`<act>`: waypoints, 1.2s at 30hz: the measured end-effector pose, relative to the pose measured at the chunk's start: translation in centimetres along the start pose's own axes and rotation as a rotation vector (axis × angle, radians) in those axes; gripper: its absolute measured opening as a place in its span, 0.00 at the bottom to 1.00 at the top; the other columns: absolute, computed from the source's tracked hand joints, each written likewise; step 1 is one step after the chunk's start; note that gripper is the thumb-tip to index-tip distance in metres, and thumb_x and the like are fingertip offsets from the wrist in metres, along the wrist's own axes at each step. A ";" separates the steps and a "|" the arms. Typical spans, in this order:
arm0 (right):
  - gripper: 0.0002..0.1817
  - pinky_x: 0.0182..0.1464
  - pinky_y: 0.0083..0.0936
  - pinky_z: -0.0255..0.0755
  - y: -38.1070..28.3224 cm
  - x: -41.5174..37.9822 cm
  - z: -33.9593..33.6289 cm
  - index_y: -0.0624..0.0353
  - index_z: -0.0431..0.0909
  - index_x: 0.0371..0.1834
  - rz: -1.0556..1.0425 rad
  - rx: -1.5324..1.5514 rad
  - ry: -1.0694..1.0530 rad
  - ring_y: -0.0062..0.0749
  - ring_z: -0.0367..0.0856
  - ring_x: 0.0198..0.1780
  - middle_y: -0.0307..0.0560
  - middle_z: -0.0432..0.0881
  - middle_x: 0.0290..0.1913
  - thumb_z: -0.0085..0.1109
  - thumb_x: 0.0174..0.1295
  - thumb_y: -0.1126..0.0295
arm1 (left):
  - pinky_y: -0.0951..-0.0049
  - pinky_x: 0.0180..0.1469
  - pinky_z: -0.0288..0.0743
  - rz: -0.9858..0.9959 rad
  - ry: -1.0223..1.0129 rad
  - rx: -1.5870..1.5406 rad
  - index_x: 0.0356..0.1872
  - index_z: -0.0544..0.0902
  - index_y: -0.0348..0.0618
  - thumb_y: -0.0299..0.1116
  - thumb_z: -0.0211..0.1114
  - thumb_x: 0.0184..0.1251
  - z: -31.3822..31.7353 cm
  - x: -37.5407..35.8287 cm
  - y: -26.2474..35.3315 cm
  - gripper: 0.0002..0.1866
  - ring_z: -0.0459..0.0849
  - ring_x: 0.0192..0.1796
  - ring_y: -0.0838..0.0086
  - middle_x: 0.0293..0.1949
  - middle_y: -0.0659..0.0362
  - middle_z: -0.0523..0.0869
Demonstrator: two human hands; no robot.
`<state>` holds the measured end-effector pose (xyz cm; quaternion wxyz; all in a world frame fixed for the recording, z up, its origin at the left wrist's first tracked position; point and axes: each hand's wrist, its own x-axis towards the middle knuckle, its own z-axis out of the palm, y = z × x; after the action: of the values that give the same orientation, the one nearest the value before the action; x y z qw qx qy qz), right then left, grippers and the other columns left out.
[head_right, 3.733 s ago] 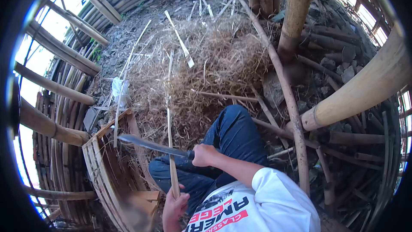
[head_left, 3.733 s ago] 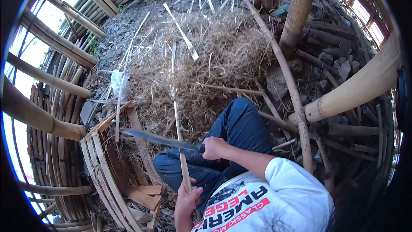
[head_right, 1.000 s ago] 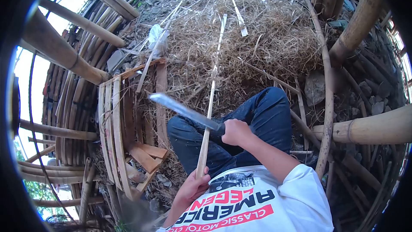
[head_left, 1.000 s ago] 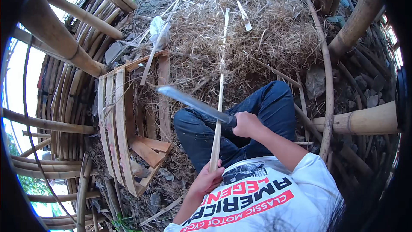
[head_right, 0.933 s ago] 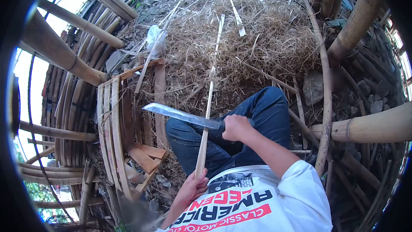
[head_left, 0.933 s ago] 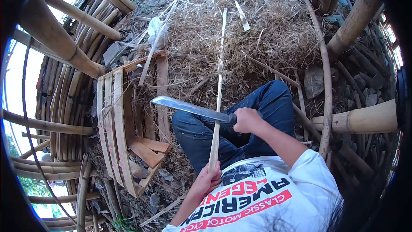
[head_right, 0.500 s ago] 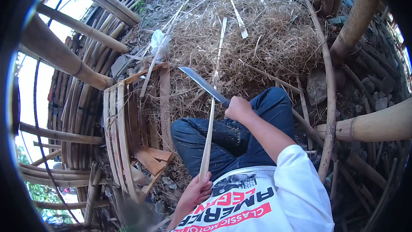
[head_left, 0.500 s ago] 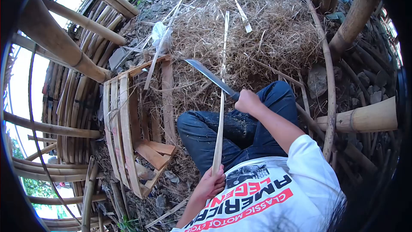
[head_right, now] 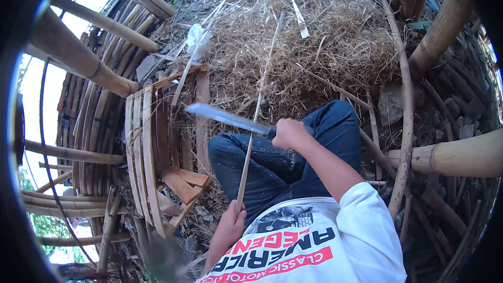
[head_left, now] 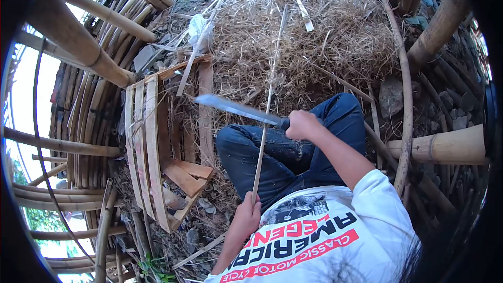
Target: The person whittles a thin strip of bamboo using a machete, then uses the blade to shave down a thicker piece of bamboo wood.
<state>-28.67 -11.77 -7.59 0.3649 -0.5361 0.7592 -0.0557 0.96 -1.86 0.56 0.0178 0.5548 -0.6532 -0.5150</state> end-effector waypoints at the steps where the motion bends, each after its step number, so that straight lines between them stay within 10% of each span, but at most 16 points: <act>1: 0.19 0.52 0.41 0.79 0.4 0.6 -1.0 0.65 0.85 0.38 0.076 0.034 0.017 0.53 0.85 0.48 0.63 0.86 0.42 0.60 0.45 0.63 | 0.61 0.33 0.71 0.006 -0.001 0.049 0.45 0.70 0.39 0.27 0.54 0.72 -0.1 0.0 -0.3 0.06 0.80 0.27 0.59 0.26 0.48 0.78; 8: 0.17 0.53 0.45 0.77 1.5 -0.7 -0.3 0.67 0.84 0.38 0.203 0.239 0.190 0.58 0.84 0.48 0.68 0.84 0.42 0.59 0.49 0.65 | 0.41 0.35 0.72 0.104 0.080 0.290 0.45 0.67 0.38 0.31 0.55 0.71 0.4 0.8 1.9 0.09 0.81 0.32 0.37 0.25 0.36 0.81; 23: 0.17 0.41 0.43 0.79 -0.3 -8.7 3.3 0.61 0.83 0.40 -0.254 0.303 0.209 0.57 0.85 0.36 0.64 0.85 0.32 0.67 0.47 0.66 | 0.56 0.42 0.78 0.062 0.363 0.220 0.49 0.77 0.34 0.40 0.64 0.67 -3.8 2.8 2.5 0.19 0.85 0.38 0.46 0.31 0.37 0.84; 30: 0.18 0.34 0.32 0.77 -1.2 -9.0 4.7 0.69 0.81 0.37 -0.277 0.547 0.182 0.45 0.87 0.31 0.59 0.84 0.27 0.70 0.51 0.64 | 0.71 0.33 0.75 -0.272 0.060 -0.233 0.40 0.80 0.28 0.35 0.67 0.66 -6.8 1.5 0.5 0.15 0.82 0.30 0.75 0.25 0.58 0.83; 36: 0.19 0.27 0.29 0.71 -2.4 -10.7 4.2 0.68 0.79 0.32 -0.249 0.642 0.075 0.32 0.80 0.21 0.50 0.80 0.20 0.69 0.58 0.58 | 0.68 0.30 0.72 0.055 0.354 0.074 0.35 0.79 0.36 0.37 0.68 0.66 -4.6 1.8 1.8 0.13 0.81 0.26 0.69 0.22 0.55 0.81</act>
<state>-22.51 -2.32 -4.23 0.4772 -0.4798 0.6447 -0.3555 1.76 -6.46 2.95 0.1260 0.6192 -0.6732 -0.3841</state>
